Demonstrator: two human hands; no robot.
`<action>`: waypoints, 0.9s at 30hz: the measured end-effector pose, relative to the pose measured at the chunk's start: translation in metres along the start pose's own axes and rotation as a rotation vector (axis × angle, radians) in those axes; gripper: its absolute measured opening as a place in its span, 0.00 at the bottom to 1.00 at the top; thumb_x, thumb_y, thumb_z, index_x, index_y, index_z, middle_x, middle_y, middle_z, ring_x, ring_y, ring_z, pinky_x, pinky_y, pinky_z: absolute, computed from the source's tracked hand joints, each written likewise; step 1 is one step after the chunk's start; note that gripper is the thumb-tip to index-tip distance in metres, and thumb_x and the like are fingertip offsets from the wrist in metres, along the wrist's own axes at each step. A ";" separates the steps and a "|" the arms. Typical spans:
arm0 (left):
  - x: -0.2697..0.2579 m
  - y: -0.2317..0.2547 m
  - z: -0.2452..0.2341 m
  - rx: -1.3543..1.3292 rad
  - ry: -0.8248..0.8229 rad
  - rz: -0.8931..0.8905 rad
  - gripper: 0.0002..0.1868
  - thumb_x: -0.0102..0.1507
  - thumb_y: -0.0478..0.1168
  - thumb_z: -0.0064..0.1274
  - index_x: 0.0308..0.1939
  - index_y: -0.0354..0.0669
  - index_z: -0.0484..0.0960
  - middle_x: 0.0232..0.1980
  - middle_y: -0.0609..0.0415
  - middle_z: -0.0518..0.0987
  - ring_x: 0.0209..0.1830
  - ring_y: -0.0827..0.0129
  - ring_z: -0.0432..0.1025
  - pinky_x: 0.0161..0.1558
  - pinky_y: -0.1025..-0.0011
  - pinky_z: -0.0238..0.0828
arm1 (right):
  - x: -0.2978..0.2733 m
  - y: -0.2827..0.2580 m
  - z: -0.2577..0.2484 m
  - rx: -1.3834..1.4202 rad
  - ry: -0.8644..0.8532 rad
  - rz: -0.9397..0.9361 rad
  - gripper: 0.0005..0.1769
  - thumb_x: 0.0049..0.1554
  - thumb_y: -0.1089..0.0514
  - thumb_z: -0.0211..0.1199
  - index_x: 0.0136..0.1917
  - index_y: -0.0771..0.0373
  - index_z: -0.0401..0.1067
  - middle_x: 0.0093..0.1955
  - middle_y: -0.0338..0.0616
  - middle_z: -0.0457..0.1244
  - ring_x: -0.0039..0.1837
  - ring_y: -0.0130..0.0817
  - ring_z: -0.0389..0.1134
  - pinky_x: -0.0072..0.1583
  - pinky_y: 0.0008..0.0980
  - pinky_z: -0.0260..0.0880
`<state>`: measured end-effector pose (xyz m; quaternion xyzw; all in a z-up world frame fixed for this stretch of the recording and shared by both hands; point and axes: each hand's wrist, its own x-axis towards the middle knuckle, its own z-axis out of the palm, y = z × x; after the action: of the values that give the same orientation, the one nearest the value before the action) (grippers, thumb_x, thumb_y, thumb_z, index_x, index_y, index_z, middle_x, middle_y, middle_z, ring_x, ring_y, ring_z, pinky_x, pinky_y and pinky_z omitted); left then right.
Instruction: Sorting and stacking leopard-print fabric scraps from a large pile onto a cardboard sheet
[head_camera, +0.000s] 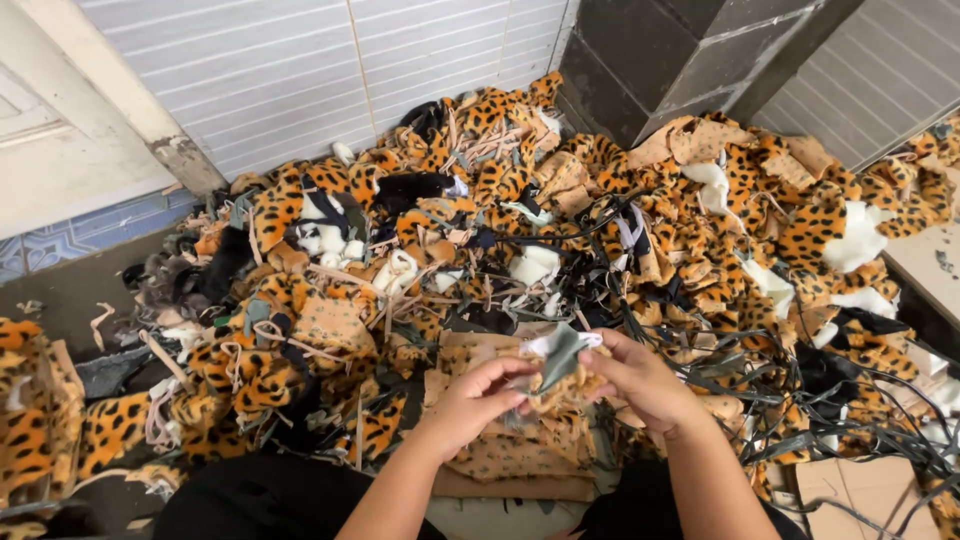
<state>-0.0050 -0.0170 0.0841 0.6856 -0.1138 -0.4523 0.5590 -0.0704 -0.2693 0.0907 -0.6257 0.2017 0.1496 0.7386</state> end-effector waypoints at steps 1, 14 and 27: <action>0.005 -0.015 -0.001 0.000 0.000 -0.002 0.19 0.66 0.36 0.50 0.60 0.56 0.80 0.60 0.60 0.81 0.55 0.72 0.77 0.55 0.71 0.82 | 0.002 0.005 0.002 0.002 0.000 0.001 0.17 0.55 0.59 0.67 0.55 0.70 0.73 0.48 0.54 0.66 0.47 0.41 0.71 0.50 0.34 0.79; 0.020 -0.105 -0.010 0.633 0.179 0.045 0.09 0.66 0.38 0.54 0.50 0.52 0.82 0.55 0.61 0.79 0.58 0.65 0.72 0.58 0.61 0.68 | 0.021 0.060 0.013 -0.573 -0.114 0.455 0.26 0.56 0.48 0.67 0.65 0.60 0.72 0.58 0.47 0.69 0.45 0.35 0.74 0.43 0.29 0.81; 0.021 -0.134 0.021 1.096 0.254 0.571 0.26 0.61 0.39 0.57 0.64 0.46 0.72 0.70 0.48 0.66 0.71 0.52 0.58 0.71 0.45 0.53 | 0.007 0.054 0.026 -1.233 0.068 0.354 0.27 0.54 0.50 0.70 0.65 0.40 0.68 0.69 0.35 0.59 0.69 0.33 0.64 0.62 0.40 0.68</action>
<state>-0.0554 0.0017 -0.0421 0.8634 -0.4403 -0.0762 0.2342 -0.0868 -0.2350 0.0437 -0.8971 0.2022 0.3379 0.2004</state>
